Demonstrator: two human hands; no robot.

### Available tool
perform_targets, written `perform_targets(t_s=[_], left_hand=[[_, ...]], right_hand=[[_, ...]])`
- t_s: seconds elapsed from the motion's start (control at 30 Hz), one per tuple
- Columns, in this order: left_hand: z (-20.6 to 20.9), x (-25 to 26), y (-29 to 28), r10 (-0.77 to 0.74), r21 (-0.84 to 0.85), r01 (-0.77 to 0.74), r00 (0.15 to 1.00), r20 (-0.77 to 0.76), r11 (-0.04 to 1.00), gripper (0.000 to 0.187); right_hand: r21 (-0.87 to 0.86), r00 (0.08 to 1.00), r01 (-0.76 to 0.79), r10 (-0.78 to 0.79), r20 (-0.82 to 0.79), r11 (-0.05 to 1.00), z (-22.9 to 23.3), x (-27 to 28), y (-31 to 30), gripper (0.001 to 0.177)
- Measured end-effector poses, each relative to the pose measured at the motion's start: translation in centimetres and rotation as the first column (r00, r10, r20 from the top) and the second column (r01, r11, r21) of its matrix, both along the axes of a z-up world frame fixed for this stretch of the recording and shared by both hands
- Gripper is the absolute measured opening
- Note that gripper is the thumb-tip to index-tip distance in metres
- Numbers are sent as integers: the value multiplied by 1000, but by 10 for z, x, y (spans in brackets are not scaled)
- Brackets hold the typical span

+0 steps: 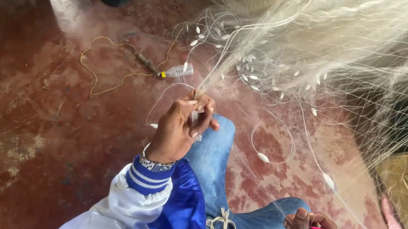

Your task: Repairing a fishing net while sitting on the floor using a netting needle and scissors

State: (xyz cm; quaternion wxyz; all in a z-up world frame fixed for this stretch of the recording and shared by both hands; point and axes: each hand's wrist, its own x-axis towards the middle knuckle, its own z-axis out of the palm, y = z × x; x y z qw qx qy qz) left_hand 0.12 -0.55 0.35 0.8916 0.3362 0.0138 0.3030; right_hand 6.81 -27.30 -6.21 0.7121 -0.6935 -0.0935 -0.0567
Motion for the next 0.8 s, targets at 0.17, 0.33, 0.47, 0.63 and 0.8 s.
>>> perform_targets(t_s=[0.17,0.33,0.47,0.63,0.8], left_hand=[[3,2,-2,-2,-72,7,998,63,997,13],[-4,6,-1,-30,-277,78,984,174,958,13],[-4,5,0,-111,-356,175,975,193,918,11],[1,5,-7,-145,-295,170,984,107,940,14],[6,7,-17,-31,-8,31,997,-73,999,31]], right_hand=[[-5,999,25,-25,-30,1000,-1,1,-1,17],[22,999,18,-17,-44,1000,1,1,-1,18],[-7,998,40,-40,-47,999,2,1,-1,17],[-2,999,33,-33,-40,999,1,0,-4,17],[-18,999,27,-27,-23,999,6,-2,-2,18]])
